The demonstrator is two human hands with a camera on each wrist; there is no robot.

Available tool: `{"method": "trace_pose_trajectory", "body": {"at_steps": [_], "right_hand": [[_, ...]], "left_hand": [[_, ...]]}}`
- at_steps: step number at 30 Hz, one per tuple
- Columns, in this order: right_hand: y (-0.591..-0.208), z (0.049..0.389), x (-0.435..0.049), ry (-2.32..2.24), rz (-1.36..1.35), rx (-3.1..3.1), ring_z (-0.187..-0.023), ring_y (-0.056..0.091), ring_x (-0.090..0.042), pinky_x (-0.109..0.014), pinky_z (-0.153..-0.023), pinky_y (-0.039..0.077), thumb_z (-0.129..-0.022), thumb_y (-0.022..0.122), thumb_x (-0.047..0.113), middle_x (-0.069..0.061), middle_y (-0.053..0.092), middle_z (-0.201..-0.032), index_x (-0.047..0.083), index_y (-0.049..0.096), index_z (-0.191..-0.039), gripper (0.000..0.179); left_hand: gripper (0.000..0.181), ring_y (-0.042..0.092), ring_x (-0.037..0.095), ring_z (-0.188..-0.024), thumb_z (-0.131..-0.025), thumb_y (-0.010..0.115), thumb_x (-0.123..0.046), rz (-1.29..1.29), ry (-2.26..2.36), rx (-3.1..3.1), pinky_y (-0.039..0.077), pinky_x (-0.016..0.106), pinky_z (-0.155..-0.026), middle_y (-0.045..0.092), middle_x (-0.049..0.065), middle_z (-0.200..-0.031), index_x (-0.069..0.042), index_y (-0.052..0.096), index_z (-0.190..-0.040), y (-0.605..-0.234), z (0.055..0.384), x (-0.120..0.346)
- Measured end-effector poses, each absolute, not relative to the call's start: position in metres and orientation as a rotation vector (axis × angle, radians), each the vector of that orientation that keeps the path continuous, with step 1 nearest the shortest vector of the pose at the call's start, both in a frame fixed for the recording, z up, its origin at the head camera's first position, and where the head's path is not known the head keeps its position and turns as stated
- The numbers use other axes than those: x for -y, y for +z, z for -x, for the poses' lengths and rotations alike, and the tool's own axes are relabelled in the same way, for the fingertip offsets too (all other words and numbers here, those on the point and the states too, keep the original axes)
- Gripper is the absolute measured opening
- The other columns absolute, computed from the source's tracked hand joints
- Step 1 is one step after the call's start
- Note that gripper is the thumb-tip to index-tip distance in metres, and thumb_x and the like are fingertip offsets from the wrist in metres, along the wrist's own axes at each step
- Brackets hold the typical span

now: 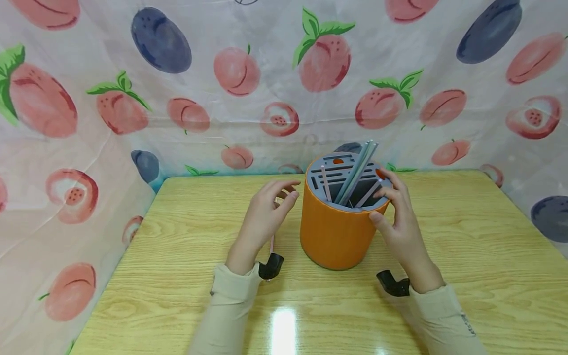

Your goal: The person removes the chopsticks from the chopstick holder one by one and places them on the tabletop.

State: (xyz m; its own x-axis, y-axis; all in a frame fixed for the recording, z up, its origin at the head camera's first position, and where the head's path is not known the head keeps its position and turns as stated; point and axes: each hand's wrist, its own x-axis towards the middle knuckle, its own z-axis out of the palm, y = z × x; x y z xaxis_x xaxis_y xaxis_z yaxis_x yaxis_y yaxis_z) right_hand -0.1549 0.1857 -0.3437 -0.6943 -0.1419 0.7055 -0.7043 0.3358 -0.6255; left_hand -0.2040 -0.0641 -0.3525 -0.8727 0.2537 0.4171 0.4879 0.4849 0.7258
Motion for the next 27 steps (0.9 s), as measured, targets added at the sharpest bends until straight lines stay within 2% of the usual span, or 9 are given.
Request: {"method": "trace_pose_trajectory", "body": {"at_steps": [7,13,16,20,27], "right_hand": [[-0.344,0.156,-0.185,1.375,-0.739,2.052,-0.13,0.018,-0.031,-0.023,-0.097,0.026,-0.088,0.053,0.037,-0.02,0.024,-0.14,-0.01,0.042,-0.1,0.05],[-0.344,0.155,-0.185,1.375,-0.738,2.057,-0.129,0.019,-0.031,-0.023,-0.098,0.025,-0.088,0.053,0.037,-0.02,0.024,-0.14,-0.01,0.042,-0.1,0.05],[-0.344,0.156,-0.185,1.374,-0.738,2.055,-0.129,0.019,-0.032,-0.023,-0.098,0.025,-0.088,0.053,0.037,-0.02,0.024,-0.14,-0.011,0.042,-0.1,0.051],[-0.344,0.156,-0.185,1.363,-0.738,2.048,-0.129,0.02,-0.032,-0.023,-0.098,0.026,-0.088,0.053,0.038,-0.021,0.024,-0.14,-0.011,0.042,-0.1,0.052],[-0.344,0.156,-0.186,1.356,-0.73,2.05,-0.129,0.02,-0.032,-0.022,-0.098,0.026,-0.088,0.052,0.039,-0.021,0.024,-0.139,-0.011,0.042,-0.1,0.052]], "left_hand": [[0.036,0.05,0.007,-0.092,-0.091,0.048,-0.035,0.798,-1.304,2.303,0.05,0.026,-0.068,0.047,-0.003,-0.115,-0.018,0.052,-0.122,-0.343,0.193,0.047],[0.032,0.042,0.009,-0.107,-0.09,0.052,-0.029,0.862,-1.252,2.251,0.048,0.026,-0.077,0.038,0.002,-0.123,-0.014,0.055,-0.118,-0.338,0.188,0.041],[0.034,0.036,0.011,-0.114,-0.089,0.054,-0.032,0.873,-1.217,2.254,0.043,0.029,-0.085,0.037,0.003,-0.126,-0.015,0.055,-0.118,-0.337,0.185,0.038],[0.037,0.03,0.018,-0.116,-0.088,0.054,-0.039,0.879,-1.102,2.285,0.037,0.034,-0.089,0.036,0.001,-0.13,-0.018,0.056,-0.117,-0.336,0.18,0.031],[0.026,0.026,0.021,-0.12,-0.09,0.049,-0.042,0.864,-0.96,2.29,0.026,0.042,-0.097,0.039,-0.001,-0.131,-0.024,0.065,-0.099,-0.333,0.173,0.021]]}}
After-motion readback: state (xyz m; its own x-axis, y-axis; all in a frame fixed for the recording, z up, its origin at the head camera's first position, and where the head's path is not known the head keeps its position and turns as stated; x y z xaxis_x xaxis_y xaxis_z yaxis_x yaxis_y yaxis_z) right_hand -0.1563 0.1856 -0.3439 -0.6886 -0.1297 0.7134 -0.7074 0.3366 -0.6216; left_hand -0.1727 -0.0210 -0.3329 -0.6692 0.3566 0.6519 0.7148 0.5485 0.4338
